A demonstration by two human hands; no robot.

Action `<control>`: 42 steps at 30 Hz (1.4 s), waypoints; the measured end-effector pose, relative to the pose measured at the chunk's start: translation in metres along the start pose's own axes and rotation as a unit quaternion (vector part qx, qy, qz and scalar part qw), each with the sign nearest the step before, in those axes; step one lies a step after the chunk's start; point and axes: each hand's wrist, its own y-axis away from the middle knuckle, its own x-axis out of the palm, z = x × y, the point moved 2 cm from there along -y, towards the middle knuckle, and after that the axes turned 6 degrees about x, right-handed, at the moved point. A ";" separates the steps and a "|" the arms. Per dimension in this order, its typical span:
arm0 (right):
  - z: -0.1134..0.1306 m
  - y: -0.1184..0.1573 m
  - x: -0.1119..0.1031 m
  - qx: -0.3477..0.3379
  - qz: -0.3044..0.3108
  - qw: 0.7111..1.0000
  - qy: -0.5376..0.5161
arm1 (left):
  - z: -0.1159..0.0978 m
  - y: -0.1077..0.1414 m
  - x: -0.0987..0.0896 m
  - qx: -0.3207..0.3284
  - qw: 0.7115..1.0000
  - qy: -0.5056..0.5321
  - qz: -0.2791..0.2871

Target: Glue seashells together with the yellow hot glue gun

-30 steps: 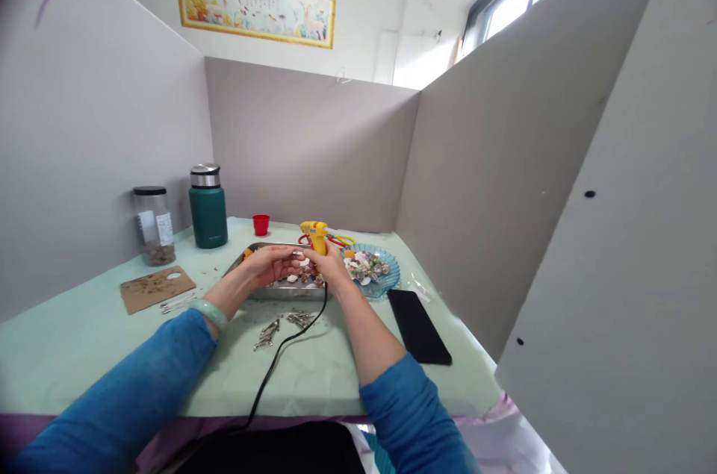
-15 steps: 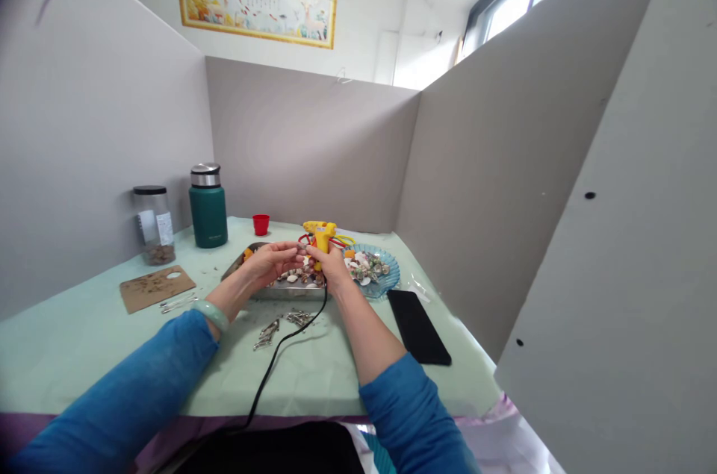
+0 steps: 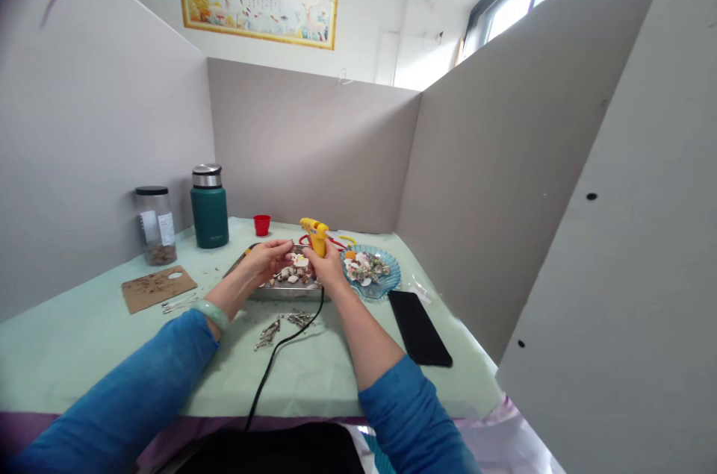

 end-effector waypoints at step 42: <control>-0.003 0.003 -0.006 0.012 0.136 0.987 0.083 | -0.003 -0.015 -0.036 -0.009 0.998 -0.006 -0.054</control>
